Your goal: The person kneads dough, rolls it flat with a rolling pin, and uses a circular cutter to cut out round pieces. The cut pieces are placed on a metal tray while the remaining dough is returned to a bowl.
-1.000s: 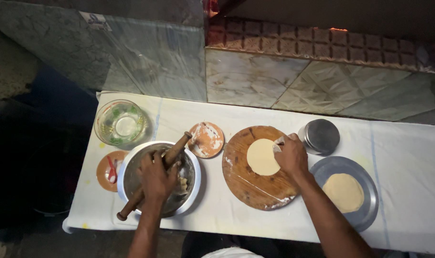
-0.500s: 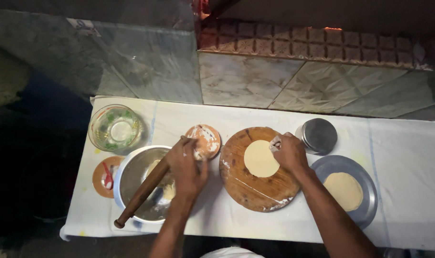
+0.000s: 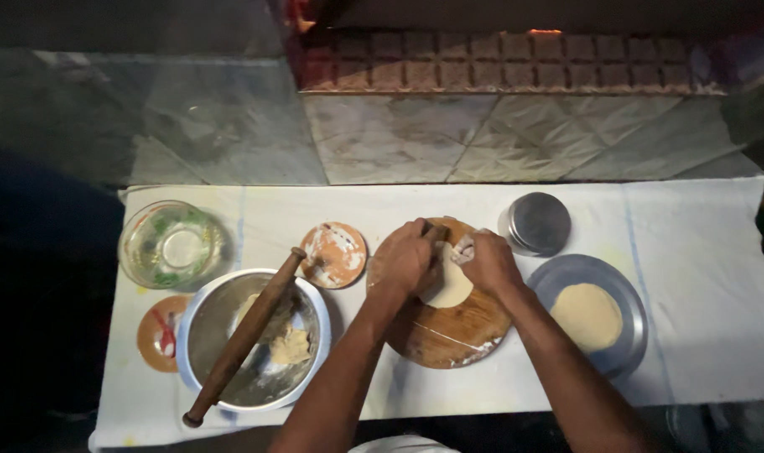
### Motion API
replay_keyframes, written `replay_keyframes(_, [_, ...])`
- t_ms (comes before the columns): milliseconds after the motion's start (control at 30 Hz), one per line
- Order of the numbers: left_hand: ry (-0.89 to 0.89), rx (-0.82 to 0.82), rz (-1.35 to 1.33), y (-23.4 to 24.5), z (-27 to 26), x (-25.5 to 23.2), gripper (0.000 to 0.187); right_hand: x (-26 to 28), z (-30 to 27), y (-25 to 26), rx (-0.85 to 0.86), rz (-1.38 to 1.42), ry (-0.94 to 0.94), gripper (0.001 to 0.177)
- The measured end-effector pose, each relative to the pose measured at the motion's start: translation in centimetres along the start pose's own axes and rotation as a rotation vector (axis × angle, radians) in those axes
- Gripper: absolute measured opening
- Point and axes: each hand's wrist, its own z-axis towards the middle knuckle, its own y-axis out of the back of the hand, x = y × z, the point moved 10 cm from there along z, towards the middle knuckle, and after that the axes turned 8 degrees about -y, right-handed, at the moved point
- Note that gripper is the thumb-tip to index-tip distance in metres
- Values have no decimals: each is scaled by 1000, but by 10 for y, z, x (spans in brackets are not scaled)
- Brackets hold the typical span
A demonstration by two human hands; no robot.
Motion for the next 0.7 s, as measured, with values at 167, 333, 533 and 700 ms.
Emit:
replay_keyframes(167, [-110,51,144,10,12,-10,26,15,-10,11,77,88,65,24])
replay_keyframes(333, [-169,224,105,1,15,-11,29,15,-22,25,86,222,7,33])
replay_keyframes(533, [-145,284,-55,-2,14,-5,20,29,-31,26,221,562,107,33])
replay_keyframes(700, [-185,261,-110,15,10,-19,23,43,-45,32,115,377,265,24])
